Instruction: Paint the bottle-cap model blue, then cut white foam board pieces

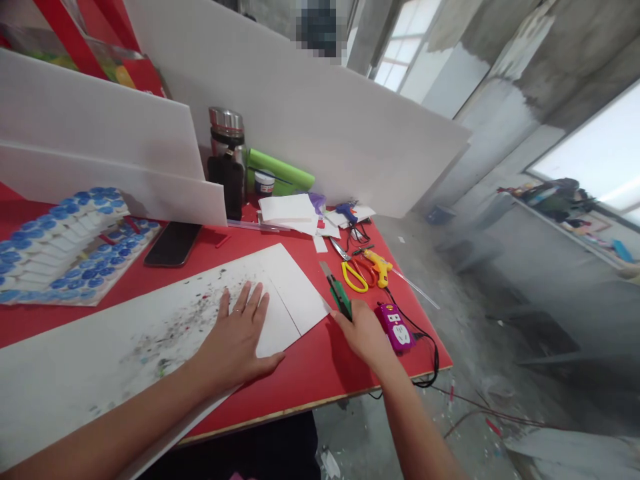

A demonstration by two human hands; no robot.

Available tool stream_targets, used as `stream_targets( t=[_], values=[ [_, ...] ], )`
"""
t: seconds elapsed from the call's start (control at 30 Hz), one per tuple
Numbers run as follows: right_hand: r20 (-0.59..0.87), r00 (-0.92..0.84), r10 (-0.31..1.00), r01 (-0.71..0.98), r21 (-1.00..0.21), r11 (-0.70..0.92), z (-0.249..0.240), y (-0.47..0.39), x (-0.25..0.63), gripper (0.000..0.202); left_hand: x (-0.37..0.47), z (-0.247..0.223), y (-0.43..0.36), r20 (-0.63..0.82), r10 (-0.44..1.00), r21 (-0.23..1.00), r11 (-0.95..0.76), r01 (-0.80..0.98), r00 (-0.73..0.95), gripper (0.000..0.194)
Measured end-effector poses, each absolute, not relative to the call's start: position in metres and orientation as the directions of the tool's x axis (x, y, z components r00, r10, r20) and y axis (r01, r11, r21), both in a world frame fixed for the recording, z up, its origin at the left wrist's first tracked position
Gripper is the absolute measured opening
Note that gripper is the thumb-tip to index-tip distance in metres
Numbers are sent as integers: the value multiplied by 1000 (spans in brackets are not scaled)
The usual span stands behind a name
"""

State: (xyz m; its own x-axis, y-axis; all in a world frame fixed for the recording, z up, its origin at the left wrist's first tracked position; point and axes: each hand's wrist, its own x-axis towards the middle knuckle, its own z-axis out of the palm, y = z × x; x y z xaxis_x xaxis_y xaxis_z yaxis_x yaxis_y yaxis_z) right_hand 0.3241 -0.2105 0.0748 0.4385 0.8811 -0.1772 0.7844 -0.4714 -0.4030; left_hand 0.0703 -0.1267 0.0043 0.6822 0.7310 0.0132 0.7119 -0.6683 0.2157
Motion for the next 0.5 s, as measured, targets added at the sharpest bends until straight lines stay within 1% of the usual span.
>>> stream_targets(
  t=[0.03, 0.1, 0.13, 0.17, 0.23, 0.33, 0.4, 0.5],
  values=[
    [-204, 438, 876, 720, -504, -477, 67, -206, 322, 36, 70, 5, -128, 11, 730, 221, -668, 711, 683, 116],
    [-273, 410, 870, 531, -704, -472, 57, -200, 318, 38, 70, 5, -130, 9, 731, 230, -666, 710, 683, 116],
    [-298, 394, 869, 436, -772, -462, 55, -199, 317, 39, 70, 4, -130, 5, 732, 234, -663, 711, 681, 117],
    [-313, 382, 870, 361, -815, -452, 53, -198, 316, 40, 70, 4, -130, -1, 735, 237, -659, 714, 678, 117],
    [-317, 383, 868, 275, -857, -435, 52, -198, 317, 41, 69, 6, -130, -23, 736, 248, -651, 717, 676, 118],
    [-313, 431, 846, 139, -903, -405, 47, -195, 319, 45, 65, 17, -131, -61, 722, 258, -656, 710, 689, 119],
    [-330, 465, 822, 50, -917, -396, 44, -190, 319, 52, 60, 29, -134, -87, 697, 256, -675, 692, 712, 120],
    [-352, 439, 827, -51, -929, -368, 50, -181, 318, 57, 49, 50, -141, -115, 644, 232, -723, 651, 757, 120]
  ],
)
